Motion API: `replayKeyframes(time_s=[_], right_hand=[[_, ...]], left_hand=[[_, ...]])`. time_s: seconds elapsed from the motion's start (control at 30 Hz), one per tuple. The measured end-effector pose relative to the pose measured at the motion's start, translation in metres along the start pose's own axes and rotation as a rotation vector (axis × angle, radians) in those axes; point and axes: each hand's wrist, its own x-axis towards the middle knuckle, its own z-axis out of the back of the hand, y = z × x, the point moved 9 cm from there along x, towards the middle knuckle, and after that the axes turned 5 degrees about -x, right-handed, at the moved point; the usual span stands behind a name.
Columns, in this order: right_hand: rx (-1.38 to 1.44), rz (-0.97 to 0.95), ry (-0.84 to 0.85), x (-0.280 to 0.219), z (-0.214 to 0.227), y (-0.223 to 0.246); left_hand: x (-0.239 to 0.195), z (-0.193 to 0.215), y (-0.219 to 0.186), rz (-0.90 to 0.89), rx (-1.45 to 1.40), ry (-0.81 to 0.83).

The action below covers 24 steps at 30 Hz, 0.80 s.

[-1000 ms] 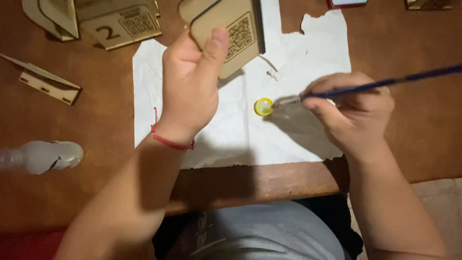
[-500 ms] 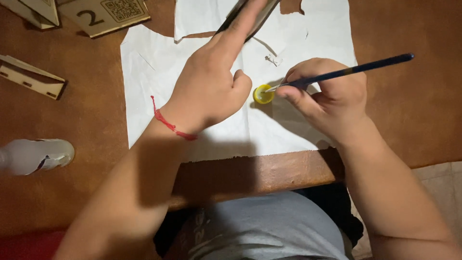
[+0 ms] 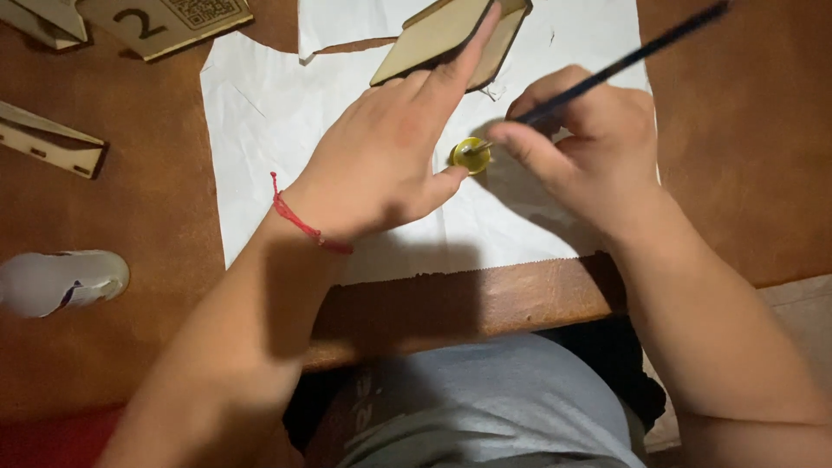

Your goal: Applying glue to the edges of laser-cut wooden pieces using a small brush.

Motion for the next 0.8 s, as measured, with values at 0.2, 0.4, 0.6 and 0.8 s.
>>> replayKeyframes(time_s=[0.2, 0.4, 0.6, 0.8], right_hand=[[0.411, -0.392, -0.033, 0.004, -0.010, -0.027], [0.535, -0.464, -0.043, 0.011, -0.013, -0.035], [0.672, -0.559, -0.079, 0.008, -0.019, -0.055], [0.776, -0.668, -0.096, 0.007, -0.020, -0.056]], left_hand=[[-0.003, 0.005, -0.001, 0.015, -0.048, -0.007], [-0.001, 0.003, 0.003, 0.027, 0.005, -0.010], [-0.004, 0.011, -0.003, 0.037, -0.057, -0.009], [-0.013, 0.020, 0.012, -0.051, -0.012, -0.194]])
